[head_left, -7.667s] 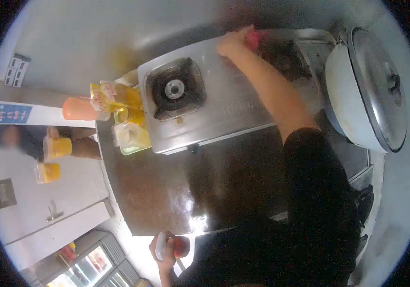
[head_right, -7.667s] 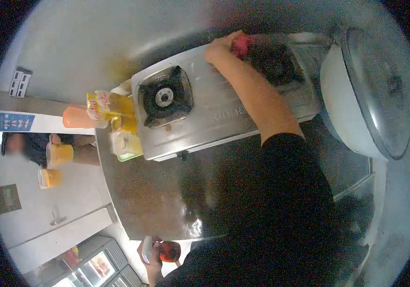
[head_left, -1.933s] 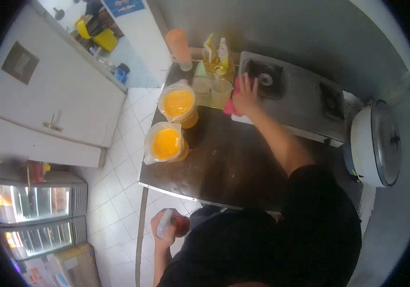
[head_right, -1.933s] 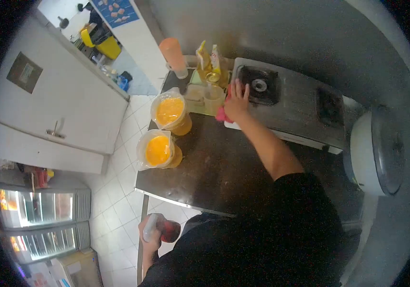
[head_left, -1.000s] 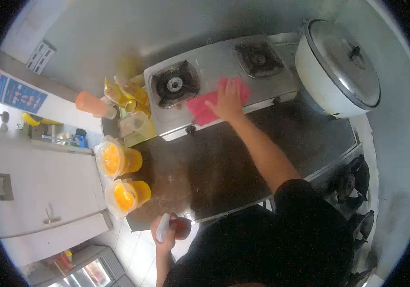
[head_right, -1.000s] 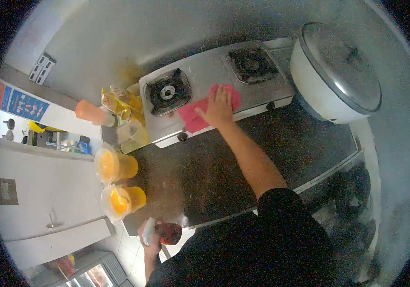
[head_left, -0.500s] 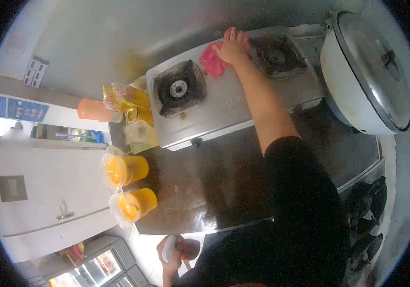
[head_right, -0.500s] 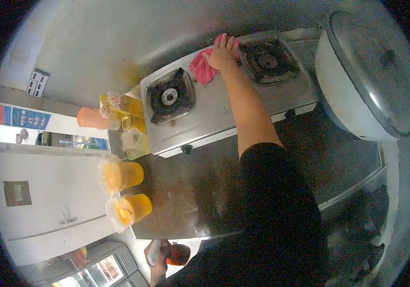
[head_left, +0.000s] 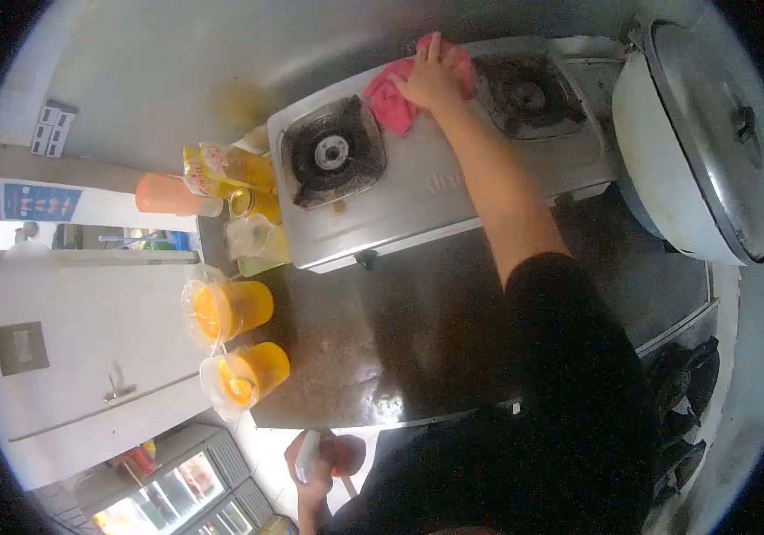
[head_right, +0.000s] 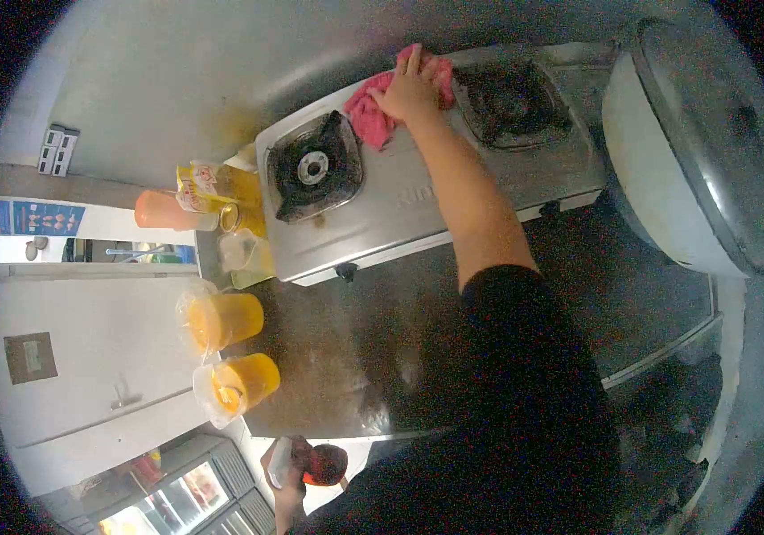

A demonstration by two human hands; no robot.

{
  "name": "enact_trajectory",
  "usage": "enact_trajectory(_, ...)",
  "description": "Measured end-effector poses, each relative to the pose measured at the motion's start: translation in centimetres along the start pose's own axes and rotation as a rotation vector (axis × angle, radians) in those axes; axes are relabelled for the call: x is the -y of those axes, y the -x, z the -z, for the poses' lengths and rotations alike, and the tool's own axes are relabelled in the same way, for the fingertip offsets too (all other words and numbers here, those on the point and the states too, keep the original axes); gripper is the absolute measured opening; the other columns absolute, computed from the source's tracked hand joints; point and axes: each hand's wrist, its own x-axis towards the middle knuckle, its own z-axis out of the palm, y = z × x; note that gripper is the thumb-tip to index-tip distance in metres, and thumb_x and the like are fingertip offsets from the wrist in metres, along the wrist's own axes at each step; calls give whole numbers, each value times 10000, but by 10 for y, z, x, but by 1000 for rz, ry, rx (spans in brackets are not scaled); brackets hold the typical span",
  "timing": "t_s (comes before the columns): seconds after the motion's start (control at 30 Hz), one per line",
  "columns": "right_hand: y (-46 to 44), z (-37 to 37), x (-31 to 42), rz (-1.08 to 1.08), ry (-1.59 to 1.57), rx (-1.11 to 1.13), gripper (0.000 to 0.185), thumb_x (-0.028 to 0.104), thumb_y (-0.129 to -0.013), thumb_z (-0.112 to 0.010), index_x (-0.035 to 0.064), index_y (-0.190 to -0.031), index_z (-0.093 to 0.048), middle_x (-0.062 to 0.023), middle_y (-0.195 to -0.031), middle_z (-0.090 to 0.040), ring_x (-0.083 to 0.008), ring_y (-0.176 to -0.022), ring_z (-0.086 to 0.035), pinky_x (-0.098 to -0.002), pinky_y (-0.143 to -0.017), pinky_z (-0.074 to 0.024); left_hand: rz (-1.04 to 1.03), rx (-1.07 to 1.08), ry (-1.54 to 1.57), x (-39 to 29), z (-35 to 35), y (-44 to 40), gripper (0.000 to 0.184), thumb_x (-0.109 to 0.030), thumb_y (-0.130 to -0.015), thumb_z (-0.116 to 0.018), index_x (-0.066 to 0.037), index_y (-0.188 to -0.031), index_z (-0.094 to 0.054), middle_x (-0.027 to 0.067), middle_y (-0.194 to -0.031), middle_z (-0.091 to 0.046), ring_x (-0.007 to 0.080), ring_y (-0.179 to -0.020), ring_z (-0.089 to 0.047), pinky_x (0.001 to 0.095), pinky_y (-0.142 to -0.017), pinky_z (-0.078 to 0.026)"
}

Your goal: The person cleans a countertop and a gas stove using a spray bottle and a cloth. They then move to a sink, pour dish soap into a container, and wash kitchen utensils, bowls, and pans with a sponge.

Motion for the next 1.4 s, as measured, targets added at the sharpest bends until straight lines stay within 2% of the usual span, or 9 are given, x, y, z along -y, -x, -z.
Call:
enact_trajectory(0.1, 4, -6, 4, -31, -100, -121, 1106, 693, -846, -609, -11, -1585, -184, -237, -1667, -94, -559, -1479, -148, -667, -1176, -174, -158, 70, -214, -21, -16, -31, 496, -502, -888, -654, -7, -879, -671, 91, -734, -648, 218, -629, -633, 347, -592, -492)
enact_trajectory(0.23, 119, 27, 18, -5, -79, -77, 993, 576, -849, -648, -43, -1539, -293, -286, -1629, -177, -549, -1480, -156, -661, -1177, -173, -197, 156, -323, -98, -53, -120, 236, -228, -925, -584, -17, -818, -579, 123, -718, -579, 243, -647, -571, 357, -620, -455)
enact_trajectory(0.33, 171, 47, 12, 67, -41, -32, 895, 486, -838, -675, -48, -1493, -381, -288, -1610, -224, -532, -1477, -186, -669, -1157, -205, -226, 378, -263, -141, -70, -198, 220, -138, -923, -599, -37, -1109, -658, 138, -887, -637, 258, -801, -633, 350, -749, -507)
enact_trajectory(0.4, 183, 52, 3, 159, -98, 14, 794, 406, -840, -690, -44, -1447, -446, -293, -1601, -245, -517, -1477, -202, -674, -1139, -229, -486, 356, -494, -162, -104, -258, 350, -195, -945, -633, -50, -1264, -642, 119, -921, -687, 240, -759, -650, 353, -729, -524)
enact_trajectory(0.5, 202, 50, -14, 235, -77, -96, 708, 374, -854, -688, -11, -1416, -495, -292, -1549, -325, -500, -1427, -300, -666, -1099, -284, -199, 500, -237, -190, -155, -343, 638, -333, -899, -754, 67, -1349, -543, 90, -891, -716, 149, -659, -637, 309, -664, -526)
enact_trajectory(0.57, 216, 78, -20, 145, -26, -60, 681, 361, -858, -687, 5, -1410, -506, -291, -1507, -366, -493, -1383, -348, -651, -1076, -310, -160, 389, -161, -195, -188, -379, 440, -315, -844, -775, 31, -1105, -696, 121, -832, -736, 175, -669, -691, 316, -663, -536)
enact_trajectory(0.7, 236, 80, -27, -7, 32, -88, 663, 362, -881, -675, 35, -1428, -495, -297, -1424, -424, -488, -1285, -434, -623, -1024, -362, -411, 239, -378, -179, -226, -433, 575, -403, -813, -796, 57, -1133, -664, 168, -836, -744, 261, -751, -745, 379, -754, -568)
enact_trajectory(1.33, 149, 36, 8, -33, -150, -81, 1069, 542, -820, -723, -126, -1505, -245, -447, -1499, -281, -572, -1430, -258, -603, -1198, -186, -355, 239, -474, -221, -239, -454, 694, -453, -774, -820, 119, -1127, -649, 209, -850, -741, 295, -825, -741, 373, -764, -563)
enact_trajectory(1.4, 92, 23, 9, -123, -226, -67, 1048, 557, -848, -687, -129, -1507, -249, -441, -1516, -263, -559, -1443, -250, -591, -1203, -188, -372, 292, -257, -221, -236, -452, 669, -344, -816, -826, 111, -1241, -580, 115, -965, -736, 169, -755, -708, 314, -736, -556)
